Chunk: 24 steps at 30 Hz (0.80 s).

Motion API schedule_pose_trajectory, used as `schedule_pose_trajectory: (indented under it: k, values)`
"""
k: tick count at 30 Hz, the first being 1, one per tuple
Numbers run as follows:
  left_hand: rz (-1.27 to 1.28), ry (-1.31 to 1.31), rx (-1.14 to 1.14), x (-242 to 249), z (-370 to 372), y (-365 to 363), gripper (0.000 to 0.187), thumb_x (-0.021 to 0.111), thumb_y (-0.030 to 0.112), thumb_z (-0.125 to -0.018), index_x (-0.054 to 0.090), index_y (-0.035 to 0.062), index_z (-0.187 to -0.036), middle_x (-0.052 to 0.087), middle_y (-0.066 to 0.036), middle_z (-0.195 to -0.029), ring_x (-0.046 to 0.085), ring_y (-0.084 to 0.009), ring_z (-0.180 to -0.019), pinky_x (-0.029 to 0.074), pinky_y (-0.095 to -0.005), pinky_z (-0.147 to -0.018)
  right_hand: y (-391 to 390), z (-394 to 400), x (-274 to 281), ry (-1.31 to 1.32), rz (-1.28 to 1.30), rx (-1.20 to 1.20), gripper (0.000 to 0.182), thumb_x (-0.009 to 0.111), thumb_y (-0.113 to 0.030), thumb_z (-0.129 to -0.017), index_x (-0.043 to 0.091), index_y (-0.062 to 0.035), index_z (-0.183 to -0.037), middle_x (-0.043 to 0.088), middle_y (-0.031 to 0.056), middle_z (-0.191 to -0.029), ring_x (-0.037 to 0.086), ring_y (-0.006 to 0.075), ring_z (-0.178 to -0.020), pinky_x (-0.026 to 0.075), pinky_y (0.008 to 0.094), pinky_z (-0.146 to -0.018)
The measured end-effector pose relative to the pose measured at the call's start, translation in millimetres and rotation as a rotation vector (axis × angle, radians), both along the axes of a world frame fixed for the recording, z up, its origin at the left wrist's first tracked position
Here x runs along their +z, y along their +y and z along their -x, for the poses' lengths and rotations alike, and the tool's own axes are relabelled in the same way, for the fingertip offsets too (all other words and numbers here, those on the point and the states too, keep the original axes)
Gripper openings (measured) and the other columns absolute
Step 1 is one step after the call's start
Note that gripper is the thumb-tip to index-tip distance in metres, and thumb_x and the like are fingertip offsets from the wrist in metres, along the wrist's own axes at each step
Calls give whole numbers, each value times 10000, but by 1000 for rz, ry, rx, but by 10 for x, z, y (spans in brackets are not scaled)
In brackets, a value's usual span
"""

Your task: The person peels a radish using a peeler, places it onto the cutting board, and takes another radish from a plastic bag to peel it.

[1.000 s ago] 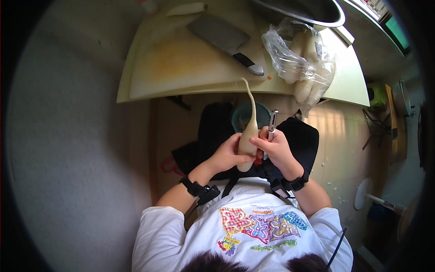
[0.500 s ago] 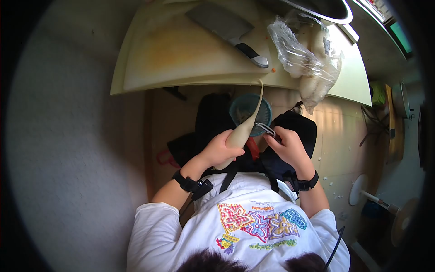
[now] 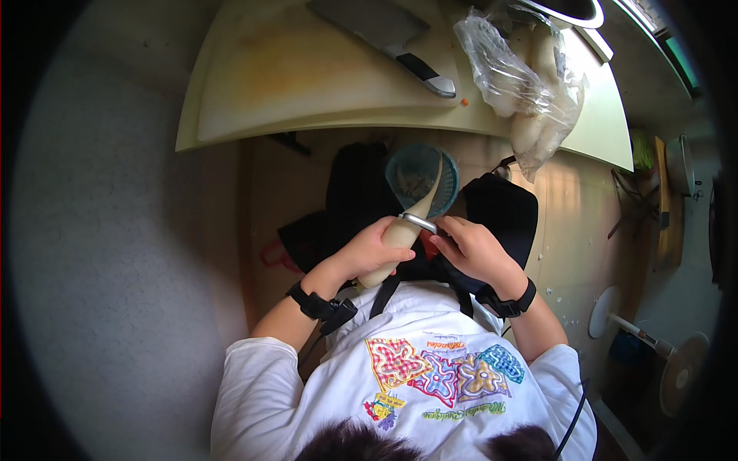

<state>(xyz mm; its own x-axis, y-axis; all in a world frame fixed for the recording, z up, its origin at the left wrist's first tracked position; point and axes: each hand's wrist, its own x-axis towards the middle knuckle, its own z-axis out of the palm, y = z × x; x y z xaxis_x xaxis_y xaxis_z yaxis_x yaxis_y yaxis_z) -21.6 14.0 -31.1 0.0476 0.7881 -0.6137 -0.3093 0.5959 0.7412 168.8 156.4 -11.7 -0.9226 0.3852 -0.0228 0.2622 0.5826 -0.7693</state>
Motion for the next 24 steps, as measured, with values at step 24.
schedule_pose_trajectory:
  k: [24]
  values:
    - [52,42,35,-525,-81,-206,455,777,128,-781,537,30,-1155,613,-67,-893,625,-152,-661,541,-305,-562,-22,-23,-345,-181,97,-10,208,603,-238,-964,615,-76,-1094,676,77,-715,663,328,-693,502,413,-619]
